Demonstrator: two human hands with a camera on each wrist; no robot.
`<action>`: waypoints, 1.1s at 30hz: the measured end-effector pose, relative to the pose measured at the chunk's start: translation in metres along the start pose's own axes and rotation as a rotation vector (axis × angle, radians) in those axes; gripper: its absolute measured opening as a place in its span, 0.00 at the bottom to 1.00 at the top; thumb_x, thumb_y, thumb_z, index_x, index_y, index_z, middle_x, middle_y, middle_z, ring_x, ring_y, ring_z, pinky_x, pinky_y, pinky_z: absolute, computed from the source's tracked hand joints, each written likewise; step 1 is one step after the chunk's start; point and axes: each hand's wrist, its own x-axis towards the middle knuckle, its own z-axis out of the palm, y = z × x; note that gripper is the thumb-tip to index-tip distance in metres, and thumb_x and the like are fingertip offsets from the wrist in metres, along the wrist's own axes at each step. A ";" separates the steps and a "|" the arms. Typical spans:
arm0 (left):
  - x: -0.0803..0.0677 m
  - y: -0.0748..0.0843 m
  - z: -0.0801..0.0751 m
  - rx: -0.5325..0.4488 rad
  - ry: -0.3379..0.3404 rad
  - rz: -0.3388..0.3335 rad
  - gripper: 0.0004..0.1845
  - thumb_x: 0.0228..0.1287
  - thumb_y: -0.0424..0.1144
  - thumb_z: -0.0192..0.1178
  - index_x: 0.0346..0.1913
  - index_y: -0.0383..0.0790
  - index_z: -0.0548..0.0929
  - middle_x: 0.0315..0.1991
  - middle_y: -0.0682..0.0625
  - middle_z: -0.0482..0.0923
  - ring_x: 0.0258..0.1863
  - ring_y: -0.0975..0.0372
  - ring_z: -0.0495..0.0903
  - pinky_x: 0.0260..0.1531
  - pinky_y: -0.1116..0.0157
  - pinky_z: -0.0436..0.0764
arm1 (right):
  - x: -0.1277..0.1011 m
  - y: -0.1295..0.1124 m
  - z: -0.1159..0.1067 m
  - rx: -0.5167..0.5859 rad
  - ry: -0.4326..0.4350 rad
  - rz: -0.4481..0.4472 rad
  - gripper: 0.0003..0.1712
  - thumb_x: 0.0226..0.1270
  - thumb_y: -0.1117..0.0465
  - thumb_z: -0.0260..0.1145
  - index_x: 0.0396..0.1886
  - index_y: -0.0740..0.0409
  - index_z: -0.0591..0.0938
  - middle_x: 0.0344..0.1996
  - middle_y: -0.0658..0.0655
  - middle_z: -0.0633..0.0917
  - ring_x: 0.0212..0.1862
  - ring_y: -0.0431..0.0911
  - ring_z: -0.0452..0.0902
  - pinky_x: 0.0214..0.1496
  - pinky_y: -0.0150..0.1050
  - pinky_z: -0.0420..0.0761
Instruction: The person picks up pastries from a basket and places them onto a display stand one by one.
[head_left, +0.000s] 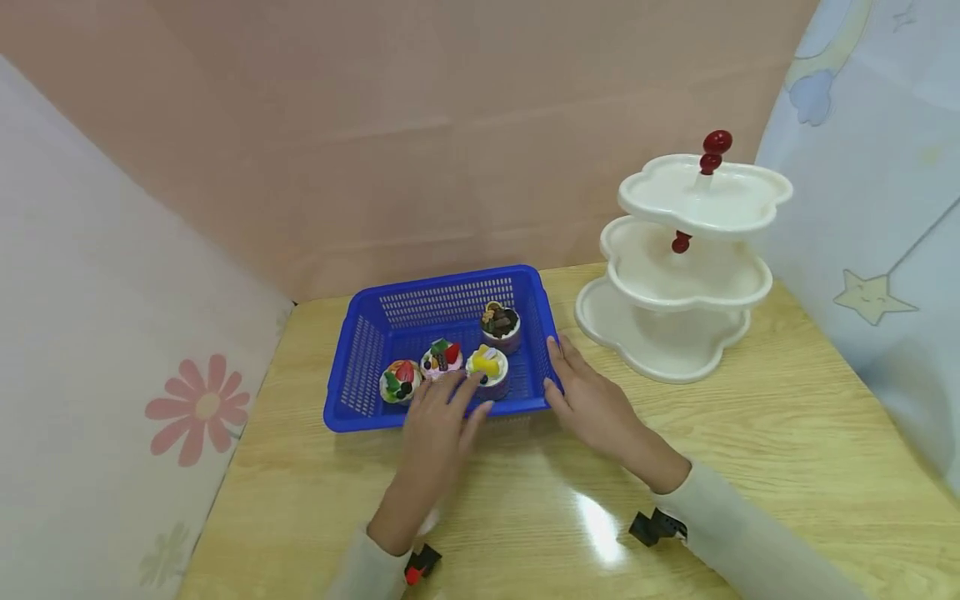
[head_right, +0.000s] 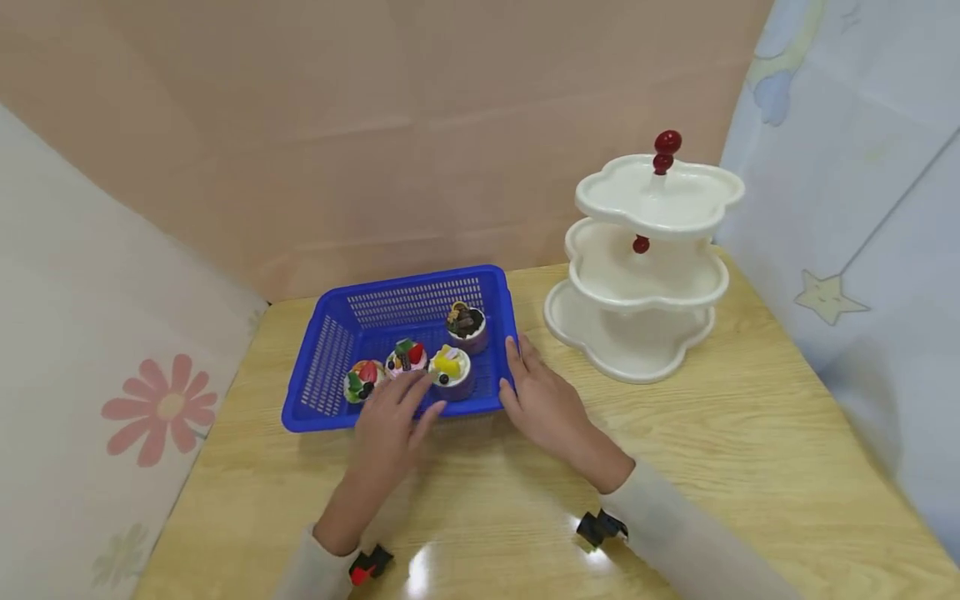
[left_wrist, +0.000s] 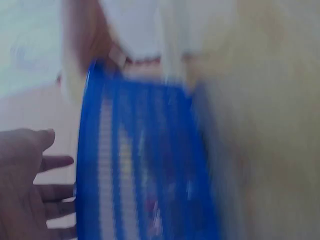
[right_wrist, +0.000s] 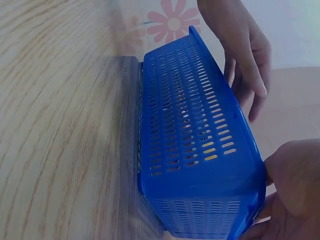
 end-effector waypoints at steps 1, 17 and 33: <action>-0.001 -0.011 -0.006 -0.005 0.019 -0.009 0.23 0.75 0.50 0.59 0.66 0.44 0.80 0.57 0.43 0.81 0.60 0.49 0.78 0.64 0.45 0.73 | 0.000 0.000 0.001 0.001 0.001 0.001 0.38 0.80 0.51 0.51 0.80 0.65 0.55 0.79 0.67 0.53 0.73 0.63 0.63 0.55 0.62 0.80; -0.038 -0.120 -0.049 0.035 -0.079 -0.365 0.35 0.79 0.52 0.52 0.78 0.32 0.60 0.75 0.28 0.57 0.73 0.35 0.59 0.62 0.33 0.67 | 0.003 -0.003 0.004 -0.003 0.010 -0.014 0.41 0.82 0.44 0.47 0.79 0.69 0.54 0.81 0.66 0.47 0.78 0.60 0.54 0.68 0.61 0.71; -0.037 -0.132 -0.040 -0.072 -0.228 -0.488 0.44 0.81 0.60 0.35 0.78 0.21 0.44 0.80 0.30 0.37 0.78 0.37 0.44 0.69 0.35 0.57 | 0.014 0.000 0.009 -0.066 0.067 -0.069 0.38 0.81 0.51 0.48 0.78 0.74 0.55 0.79 0.68 0.51 0.75 0.64 0.59 0.72 0.58 0.66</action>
